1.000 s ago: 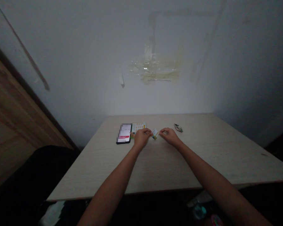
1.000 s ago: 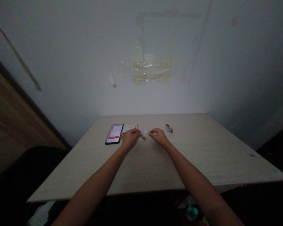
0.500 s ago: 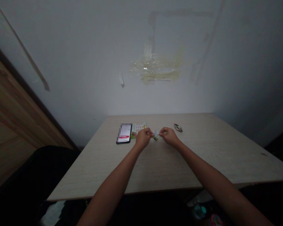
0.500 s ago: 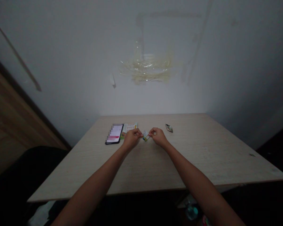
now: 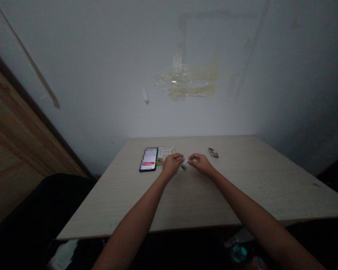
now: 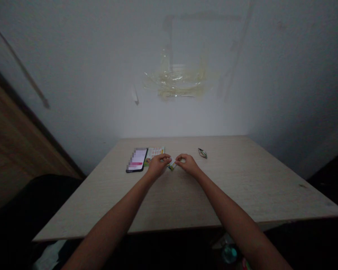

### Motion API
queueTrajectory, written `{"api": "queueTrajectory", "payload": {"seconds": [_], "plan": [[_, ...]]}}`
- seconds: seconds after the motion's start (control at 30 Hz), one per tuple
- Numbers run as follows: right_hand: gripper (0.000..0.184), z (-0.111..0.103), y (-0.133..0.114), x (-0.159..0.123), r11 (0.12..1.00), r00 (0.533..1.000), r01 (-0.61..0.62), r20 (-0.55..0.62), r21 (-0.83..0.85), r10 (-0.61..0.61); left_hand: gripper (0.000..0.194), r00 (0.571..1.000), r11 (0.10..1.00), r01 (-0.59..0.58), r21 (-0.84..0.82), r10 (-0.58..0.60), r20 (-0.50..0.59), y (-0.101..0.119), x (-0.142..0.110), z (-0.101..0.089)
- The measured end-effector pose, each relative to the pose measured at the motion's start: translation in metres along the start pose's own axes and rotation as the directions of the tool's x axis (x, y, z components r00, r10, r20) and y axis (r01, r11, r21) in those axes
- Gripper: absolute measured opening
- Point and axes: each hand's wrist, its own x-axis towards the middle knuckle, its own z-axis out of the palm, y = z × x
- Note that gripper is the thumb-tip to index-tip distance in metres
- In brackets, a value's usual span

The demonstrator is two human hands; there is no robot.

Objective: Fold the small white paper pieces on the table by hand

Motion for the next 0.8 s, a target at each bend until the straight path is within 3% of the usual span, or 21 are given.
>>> {"api": "queueTrajectory", "payload": {"seconds": [0.33, 0.8], "plan": [[0.017, -0.0005, 0.003, -0.0003, 0.996, 1.0, -0.001, -0.019, -0.086, -0.001, 0.021, 0.999, 0.999, -0.017, -0.033, 0.016, -0.035, 0.0014, -0.0005, -0.0003], [0.017, 0.0003, -0.0047, -0.0009, 0.998, 0.998, 0.035, 0.051, -0.055, -0.032, 0.017, 0.999, 0.998, -0.044, -0.037, 0.043, -0.029, 0.0019, 0.0017, -0.0012]]}}
